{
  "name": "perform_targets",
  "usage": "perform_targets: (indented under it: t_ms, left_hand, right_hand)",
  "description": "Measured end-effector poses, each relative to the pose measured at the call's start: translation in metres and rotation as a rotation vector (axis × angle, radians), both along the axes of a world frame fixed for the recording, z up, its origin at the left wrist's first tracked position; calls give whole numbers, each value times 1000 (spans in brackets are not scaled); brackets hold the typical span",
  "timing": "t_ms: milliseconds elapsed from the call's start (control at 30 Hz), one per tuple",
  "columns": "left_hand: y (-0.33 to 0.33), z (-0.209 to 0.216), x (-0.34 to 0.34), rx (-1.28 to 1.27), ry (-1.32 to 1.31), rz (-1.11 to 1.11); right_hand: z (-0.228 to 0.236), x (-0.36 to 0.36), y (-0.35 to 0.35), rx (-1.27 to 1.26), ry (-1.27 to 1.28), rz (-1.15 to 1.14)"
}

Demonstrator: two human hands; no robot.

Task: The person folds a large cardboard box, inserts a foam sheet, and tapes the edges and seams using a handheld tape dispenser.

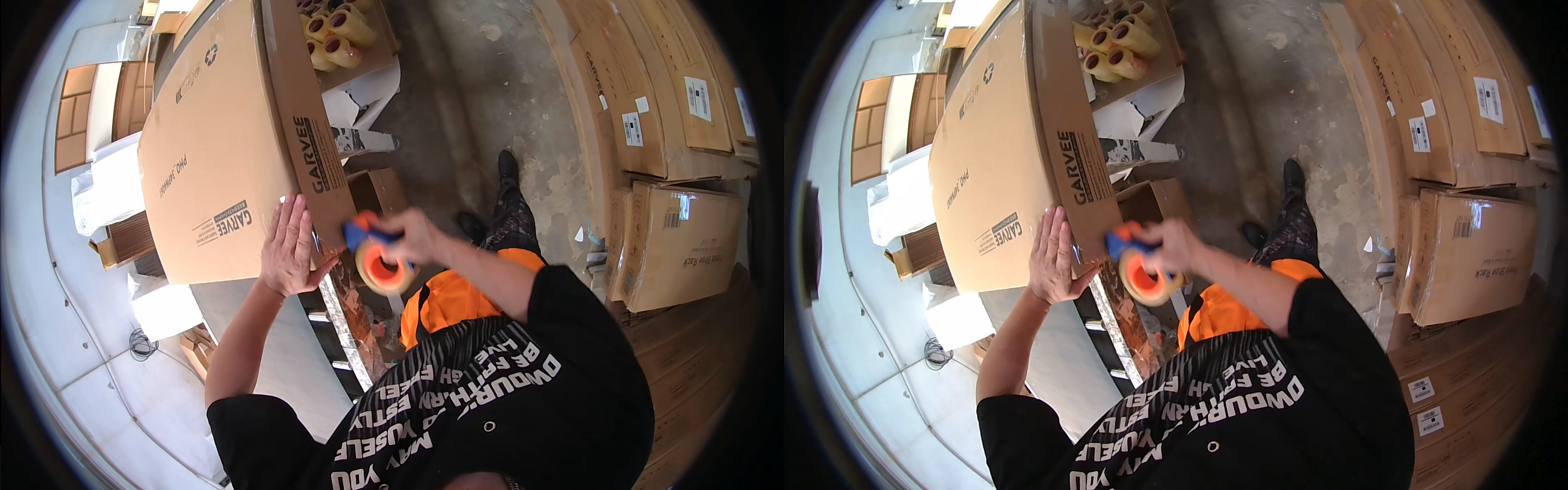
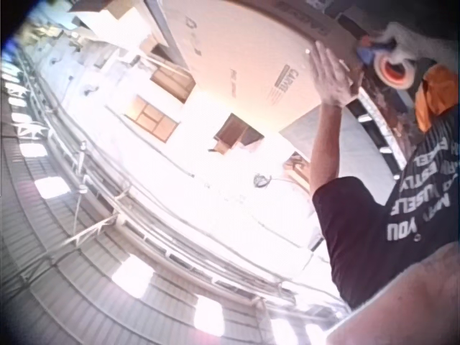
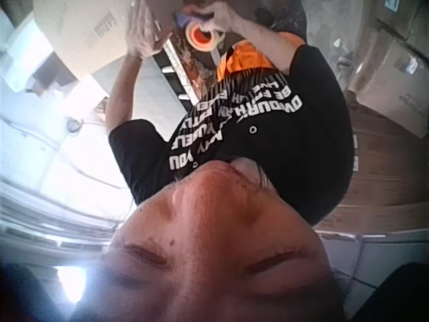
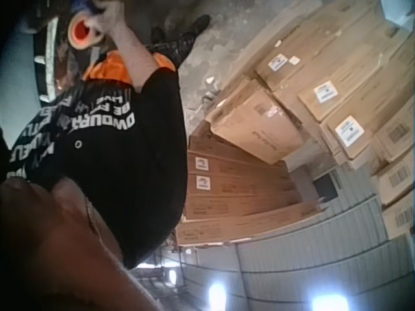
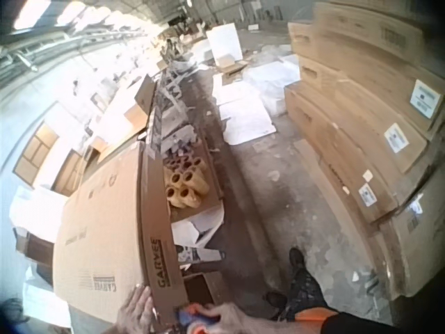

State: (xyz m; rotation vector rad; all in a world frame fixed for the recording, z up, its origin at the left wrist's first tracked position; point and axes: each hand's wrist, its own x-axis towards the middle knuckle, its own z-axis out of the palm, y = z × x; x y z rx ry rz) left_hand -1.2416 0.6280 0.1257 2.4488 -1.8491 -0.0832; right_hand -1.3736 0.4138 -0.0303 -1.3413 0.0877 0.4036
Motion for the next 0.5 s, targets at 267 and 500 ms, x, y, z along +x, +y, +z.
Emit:
perform_targets:
  t_ms: [267,500]
  left_hand:
    - [13,-3,-4,72,-53,-134]
    - [0,11,-9,130,88,-205]
  right_hand:
    - [66,27,109,-353,-238,466]
    - [108,26,62,-400,-787,1069]
